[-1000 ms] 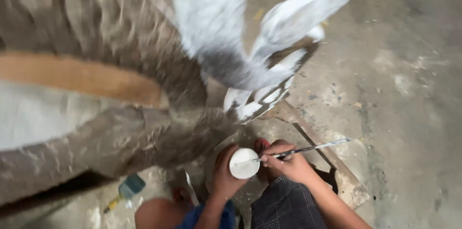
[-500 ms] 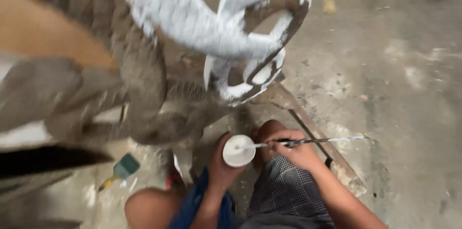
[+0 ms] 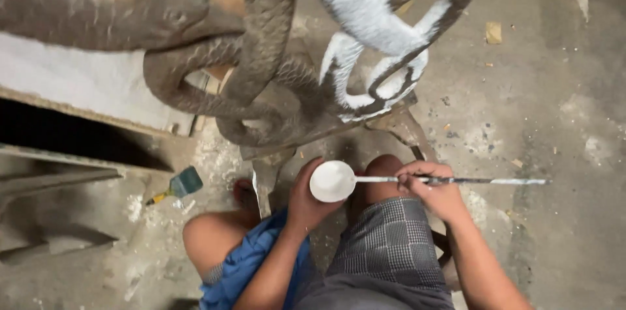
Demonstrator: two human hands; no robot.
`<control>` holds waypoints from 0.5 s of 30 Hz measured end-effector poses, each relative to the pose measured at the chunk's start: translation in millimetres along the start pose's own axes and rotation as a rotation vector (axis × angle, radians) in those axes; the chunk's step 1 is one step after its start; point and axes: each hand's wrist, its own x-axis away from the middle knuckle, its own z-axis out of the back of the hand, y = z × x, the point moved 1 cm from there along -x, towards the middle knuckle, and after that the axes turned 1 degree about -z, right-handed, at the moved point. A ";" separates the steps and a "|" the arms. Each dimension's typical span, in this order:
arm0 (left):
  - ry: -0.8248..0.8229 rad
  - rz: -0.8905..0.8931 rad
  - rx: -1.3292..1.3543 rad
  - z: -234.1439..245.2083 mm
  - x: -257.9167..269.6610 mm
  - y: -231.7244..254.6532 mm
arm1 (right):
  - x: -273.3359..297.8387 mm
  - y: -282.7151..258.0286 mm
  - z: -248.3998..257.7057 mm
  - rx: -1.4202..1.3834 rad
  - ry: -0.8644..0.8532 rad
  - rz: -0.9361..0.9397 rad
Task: Painting a detailed wooden snake sculpture that forms part of a chair frame using a brush and white paint.
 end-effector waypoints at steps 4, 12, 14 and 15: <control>0.020 -0.005 0.049 7.5 -8.2 -10.1 | -11.9 -6.6 -3.1 0.046 -0.025 0.000; 0.017 0.209 -0.010 24.6 -20.7 -43.9 | -39.9 77.6 12.1 -0.620 0.376 0.061; 0.015 0.252 0.018 23.7 -24.3 -44.9 | -42.0 66.7 4.5 -0.603 0.474 0.069; 0.032 0.302 0.038 24.7 -26.2 -45.9 | -44.3 61.4 -0.3 -0.589 0.552 0.070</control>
